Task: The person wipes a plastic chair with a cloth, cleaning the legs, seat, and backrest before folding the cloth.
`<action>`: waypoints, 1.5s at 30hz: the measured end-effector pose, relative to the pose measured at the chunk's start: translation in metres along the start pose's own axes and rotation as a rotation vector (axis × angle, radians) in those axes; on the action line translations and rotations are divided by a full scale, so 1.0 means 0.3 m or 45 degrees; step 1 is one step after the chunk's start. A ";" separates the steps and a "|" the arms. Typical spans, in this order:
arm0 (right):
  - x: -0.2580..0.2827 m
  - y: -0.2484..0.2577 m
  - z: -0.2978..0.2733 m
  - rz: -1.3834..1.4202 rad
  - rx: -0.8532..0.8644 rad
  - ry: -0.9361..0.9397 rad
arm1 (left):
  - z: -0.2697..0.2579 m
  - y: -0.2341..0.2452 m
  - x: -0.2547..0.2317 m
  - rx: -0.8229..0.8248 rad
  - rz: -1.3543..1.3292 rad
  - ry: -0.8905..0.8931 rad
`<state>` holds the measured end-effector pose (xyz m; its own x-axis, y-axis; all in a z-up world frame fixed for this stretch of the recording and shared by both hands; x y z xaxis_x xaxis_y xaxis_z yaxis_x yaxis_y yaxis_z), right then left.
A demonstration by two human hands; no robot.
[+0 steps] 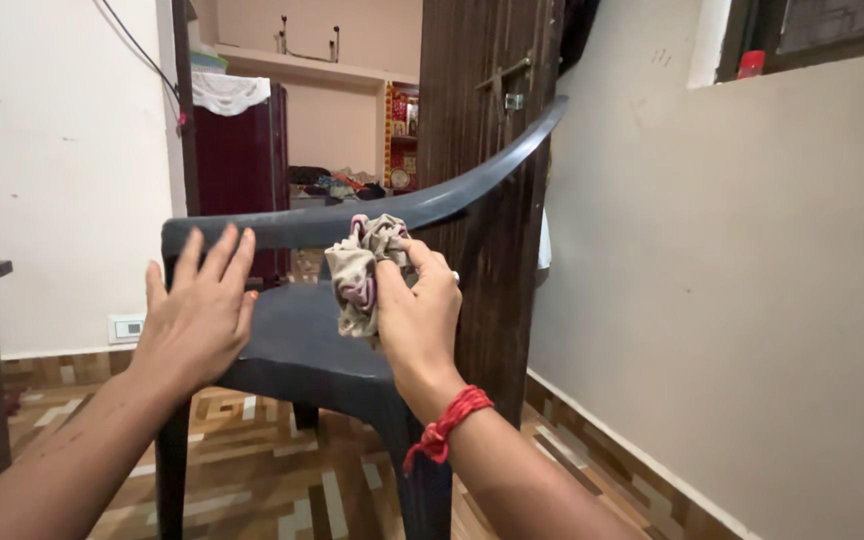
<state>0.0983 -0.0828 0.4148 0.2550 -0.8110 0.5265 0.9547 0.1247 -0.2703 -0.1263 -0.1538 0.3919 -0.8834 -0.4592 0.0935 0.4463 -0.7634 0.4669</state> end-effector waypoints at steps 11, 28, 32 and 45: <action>-0.015 -0.150 0.067 -0.300 0.024 0.253 | 0.122 -0.041 0.062 -0.406 -0.037 -0.195; -0.097 -0.264 0.140 -0.709 0.249 0.967 | 0.244 -0.097 0.083 0.035 0.148 -0.235; -0.138 -0.241 0.163 -0.675 0.385 0.902 | 0.250 -0.063 0.045 0.026 0.244 -0.277; -0.180 0.103 0.335 -0.676 0.469 0.840 | 0.190 0.128 -0.341 -0.025 0.346 -0.211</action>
<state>0.1293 0.0224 0.4591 -0.2612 -0.9612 -0.0885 0.9387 -0.2743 0.2086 -0.0269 -0.1103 0.4505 -0.7421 -0.5685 0.3550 0.6703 -0.6324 0.3884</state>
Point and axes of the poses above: each hand's wrist, its own z-axis towards the middle knuckle, its own y-axis out of the back of the hand, x = y × z, the point moved 3 cm from there along z, towards the middle knuckle, and after that the axes turned 7 degrees about -x, right-handed, at the moved point
